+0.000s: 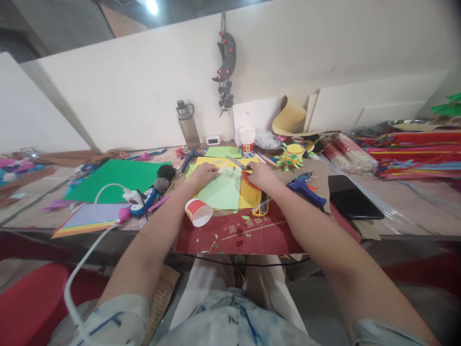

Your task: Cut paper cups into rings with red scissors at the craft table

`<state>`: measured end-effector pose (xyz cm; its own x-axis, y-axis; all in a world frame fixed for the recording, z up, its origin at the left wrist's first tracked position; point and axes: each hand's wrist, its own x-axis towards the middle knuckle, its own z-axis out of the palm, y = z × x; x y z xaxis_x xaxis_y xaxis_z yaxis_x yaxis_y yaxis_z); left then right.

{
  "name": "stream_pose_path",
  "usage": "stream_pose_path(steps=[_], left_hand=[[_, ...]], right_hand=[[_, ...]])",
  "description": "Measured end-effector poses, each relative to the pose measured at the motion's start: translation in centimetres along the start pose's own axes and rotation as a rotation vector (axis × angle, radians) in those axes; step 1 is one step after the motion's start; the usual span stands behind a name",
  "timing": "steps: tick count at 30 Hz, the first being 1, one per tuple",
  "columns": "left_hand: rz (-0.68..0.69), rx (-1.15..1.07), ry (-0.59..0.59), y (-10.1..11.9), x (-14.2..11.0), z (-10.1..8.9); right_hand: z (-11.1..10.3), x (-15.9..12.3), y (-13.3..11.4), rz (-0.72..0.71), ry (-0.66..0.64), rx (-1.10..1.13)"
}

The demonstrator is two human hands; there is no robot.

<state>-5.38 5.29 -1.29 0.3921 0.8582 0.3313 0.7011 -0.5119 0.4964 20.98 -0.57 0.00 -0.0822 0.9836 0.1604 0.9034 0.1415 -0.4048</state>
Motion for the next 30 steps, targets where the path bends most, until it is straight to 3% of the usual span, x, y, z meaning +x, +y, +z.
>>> stream_pose_path(steps=[7,12,22,28,30], left_hand=[[0.155,0.093,0.066,-1.0,-0.7,0.0],[0.144,0.104,0.107,-1.5,-0.4,1.1],[0.287,0.099,-0.076,-0.5,-0.8,1.0],[0.128,-0.018,0.093,-0.6,-0.7,0.5],[0.089,-0.01,0.093,-0.7,-0.6,0.6]], right_hand=[[0.4,0.3,0.2,0.03,-0.01,-0.038],[0.5,0.7,1.3,0.046,0.062,-0.082],[0.9,1.2,2.7,0.01,0.158,-0.114],[0.6,1.2,2.5,0.024,0.22,0.0],[0.5,1.2,2.4,0.054,0.217,-0.003]])
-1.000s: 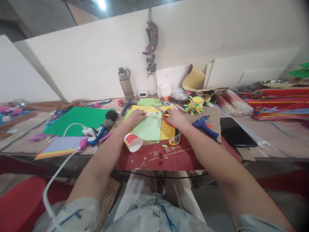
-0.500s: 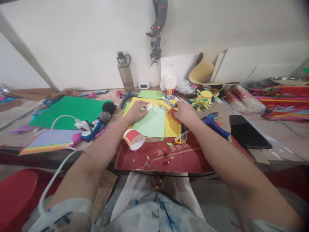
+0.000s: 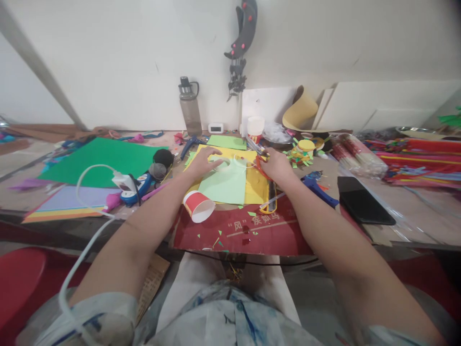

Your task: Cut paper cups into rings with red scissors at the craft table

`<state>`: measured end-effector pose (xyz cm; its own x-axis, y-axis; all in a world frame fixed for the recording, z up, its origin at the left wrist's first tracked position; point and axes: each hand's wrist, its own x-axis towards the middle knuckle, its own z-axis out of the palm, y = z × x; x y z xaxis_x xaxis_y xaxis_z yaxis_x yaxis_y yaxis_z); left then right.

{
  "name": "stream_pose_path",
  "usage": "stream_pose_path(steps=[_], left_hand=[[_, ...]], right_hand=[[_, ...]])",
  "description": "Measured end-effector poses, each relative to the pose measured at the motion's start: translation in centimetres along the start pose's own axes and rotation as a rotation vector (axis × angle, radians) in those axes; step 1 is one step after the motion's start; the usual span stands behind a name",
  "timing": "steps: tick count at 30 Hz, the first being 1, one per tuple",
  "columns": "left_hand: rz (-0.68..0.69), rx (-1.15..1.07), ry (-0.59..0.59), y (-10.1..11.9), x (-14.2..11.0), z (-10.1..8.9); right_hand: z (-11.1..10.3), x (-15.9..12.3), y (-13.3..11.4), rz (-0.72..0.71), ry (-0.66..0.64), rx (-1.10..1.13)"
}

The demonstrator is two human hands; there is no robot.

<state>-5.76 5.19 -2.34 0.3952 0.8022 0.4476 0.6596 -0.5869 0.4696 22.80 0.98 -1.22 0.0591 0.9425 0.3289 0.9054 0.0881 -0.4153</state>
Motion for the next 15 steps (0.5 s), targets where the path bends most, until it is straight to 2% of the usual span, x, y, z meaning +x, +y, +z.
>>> stream_pose_path(steps=[9,15], left_hand=[[-0.023,0.068,-0.099,-0.4,0.0,0.5],[-0.116,0.121,-0.234,-0.1,-0.2,0.6]], right_hand=[[-1.3,0.1,0.1,0.072,-0.032,-0.185],[-0.6,0.2,0.8,0.094,-0.1,-0.192]])
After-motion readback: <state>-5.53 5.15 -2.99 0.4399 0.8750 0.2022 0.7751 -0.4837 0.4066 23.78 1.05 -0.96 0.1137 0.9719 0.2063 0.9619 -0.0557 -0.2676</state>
